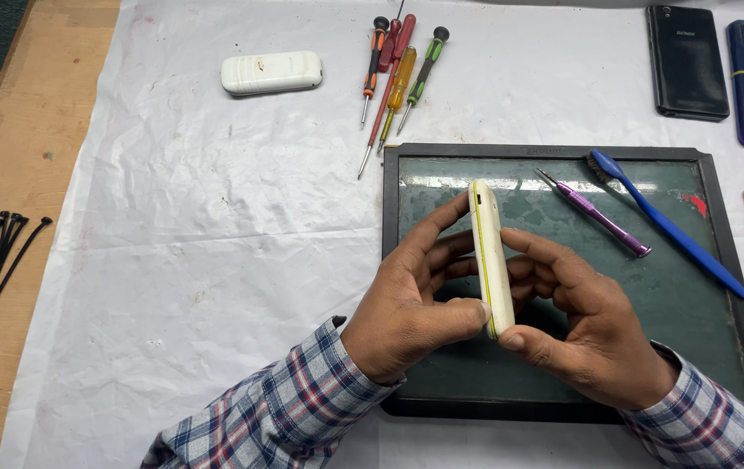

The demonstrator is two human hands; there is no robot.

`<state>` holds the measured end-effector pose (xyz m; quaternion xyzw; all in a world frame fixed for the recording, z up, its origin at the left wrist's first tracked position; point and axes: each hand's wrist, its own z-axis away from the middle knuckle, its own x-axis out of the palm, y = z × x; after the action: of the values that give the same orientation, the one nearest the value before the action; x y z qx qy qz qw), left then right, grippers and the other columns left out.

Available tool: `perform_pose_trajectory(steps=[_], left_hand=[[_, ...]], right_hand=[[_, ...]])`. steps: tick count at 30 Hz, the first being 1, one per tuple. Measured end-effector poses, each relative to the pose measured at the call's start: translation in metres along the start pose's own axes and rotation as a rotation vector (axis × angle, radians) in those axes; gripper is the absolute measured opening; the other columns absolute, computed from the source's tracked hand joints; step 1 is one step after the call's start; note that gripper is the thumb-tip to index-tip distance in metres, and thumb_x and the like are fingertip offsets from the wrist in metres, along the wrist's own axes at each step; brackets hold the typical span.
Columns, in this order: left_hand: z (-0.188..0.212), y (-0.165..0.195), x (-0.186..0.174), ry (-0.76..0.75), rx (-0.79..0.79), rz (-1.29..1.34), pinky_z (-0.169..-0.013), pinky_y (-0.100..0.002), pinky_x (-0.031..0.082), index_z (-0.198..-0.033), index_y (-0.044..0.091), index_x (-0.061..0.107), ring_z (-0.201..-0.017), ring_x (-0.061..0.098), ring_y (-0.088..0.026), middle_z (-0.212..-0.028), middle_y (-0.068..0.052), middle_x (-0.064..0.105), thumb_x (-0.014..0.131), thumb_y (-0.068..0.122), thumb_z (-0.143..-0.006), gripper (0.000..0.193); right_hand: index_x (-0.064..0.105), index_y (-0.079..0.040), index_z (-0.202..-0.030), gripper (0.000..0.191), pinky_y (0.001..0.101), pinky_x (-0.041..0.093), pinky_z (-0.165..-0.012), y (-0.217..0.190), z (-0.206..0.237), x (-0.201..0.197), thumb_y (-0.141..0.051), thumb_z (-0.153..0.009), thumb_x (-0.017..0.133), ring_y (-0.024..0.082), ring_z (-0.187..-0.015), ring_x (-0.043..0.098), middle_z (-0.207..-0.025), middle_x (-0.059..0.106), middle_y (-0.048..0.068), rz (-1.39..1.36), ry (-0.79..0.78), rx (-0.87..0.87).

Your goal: The person picks up a cracked smartphone, brushes its screen and edges with a toothbrush, removes the back cover and pries at the internal frame with a small screwdriver. They then pick up a white feature phone, pry open its back cover by hand and work on its internal battery compartment with a screwdriver.

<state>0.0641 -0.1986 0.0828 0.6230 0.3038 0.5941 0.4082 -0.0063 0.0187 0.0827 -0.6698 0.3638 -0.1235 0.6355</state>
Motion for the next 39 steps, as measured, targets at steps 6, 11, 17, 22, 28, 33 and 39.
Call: perform_pose_trajectory(steps=[6,11,17,22,28,33,39], left_hand=[[0.0,-0.002,0.0,0.0,0.009,0.029,-0.108,-0.048,0.053,-0.168,0.013,0.009,-0.133,0.054,-0.034,-0.15,-0.025,0.046,0.069,0.009,-0.076,0.11],[0.002,-0.003,-0.001,-0.013,0.012,0.002,-0.104,-0.049,0.053,-0.167,0.024,-0.003,-0.127,0.055,-0.031,-0.144,-0.022,0.047,0.069,0.009,-0.077,0.117],[0.003,-0.003,-0.001,-0.031,0.097,-0.137,-0.108,-0.047,0.056,-0.169,0.018,0.009,-0.124,0.06,-0.032,-0.14,-0.025,0.051,0.063,0.01,-0.083,0.102],[0.002,-0.004,-0.003,0.023,0.06,-0.164,-0.093,-0.042,0.064,-0.164,0.013,0.017,-0.115,0.066,-0.026,-0.126,-0.024,0.057,0.057,0.012,-0.088,0.086],[-0.002,-0.012,-0.009,0.126,0.168,-0.138,-0.072,-0.031,0.064,-0.144,-0.001,0.047,-0.08,0.073,-0.017,-0.089,-0.012,0.071,0.051,0.018,-0.106,0.042],[-0.002,-0.018,-0.008,0.168,0.23,-0.102,-0.068,-0.028,0.064,-0.138,0.001,0.051,-0.076,0.074,-0.014,-0.084,-0.007,0.072,0.048,0.02,-0.109,0.035],[-0.005,-0.017,-0.002,0.247,0.244,-0.15,-0.072,-0.03,0.063,-0.141,0.004,0.049,-0.085,0.07,-0.015,-0.098,-0.012,0.069,0.047,0.021,-0.109,0.036]], right_hand=[[0.04,0.005,-0.153,0.085,0.0365,0.064,-0.092,0.0,0.001,0.0,-0.03,-0.086,0.078,0.023,-0.107,0.075,-0.12,0.072,0.017,0.085,0.004,-0.025],[0.045,0.004,-0.15,0.083,0.0346,0.066,-0.088,0.002,0.002,0.0,-0.034,-0.085,0.079,0.02,-0.101,0.075,-0.118,0.071,0.014,0.139,0.002,-0.079],[0.05,0.002,-0.149,0.079,0.033,0.062,-0.082,0.001,0.003,0.001,-0.037,-0.086,0.078,0.017,-0.091,0.077,-0.103,0.074,0.009,0.182,-0.02,-0.134],[0.05,0.003,-0.148,0.081,0.0311,0.065,-0.078,-0.003,0.002,0.003,-0.038,-0.084,0.079,0.016,-0.087,0.076,-0.1,0.075,0.009,0.217,-0.033,-0.157],[0.056,0.003,-0.141,0.069,0.03,0.065,-0.078,-0.019,0.004,0.011,-0.031,-0.086,0.08,0.017,-0.092,0.073,-0.1,0.075,0.008,0.314,-0.029,-0.213],[0.051,0.004,-0.143,0.08,0.0294,0.065,-0.079,-0.031,0.005,0.019,-0.034,-0.081,0.084,0.019,-0.093,0.073,-0.107,0.072,0.012,0.359,-0.01,-0.205],[0.048,0.002,-0.147,0.082,0.0294,0.064,-0.075,-0.025,-0.004,0.019,-0.029,-0.079,0.084,0.019,-0.093,0.074,-0.114,0.069,0.013,0.293,0.042,-0.043]])
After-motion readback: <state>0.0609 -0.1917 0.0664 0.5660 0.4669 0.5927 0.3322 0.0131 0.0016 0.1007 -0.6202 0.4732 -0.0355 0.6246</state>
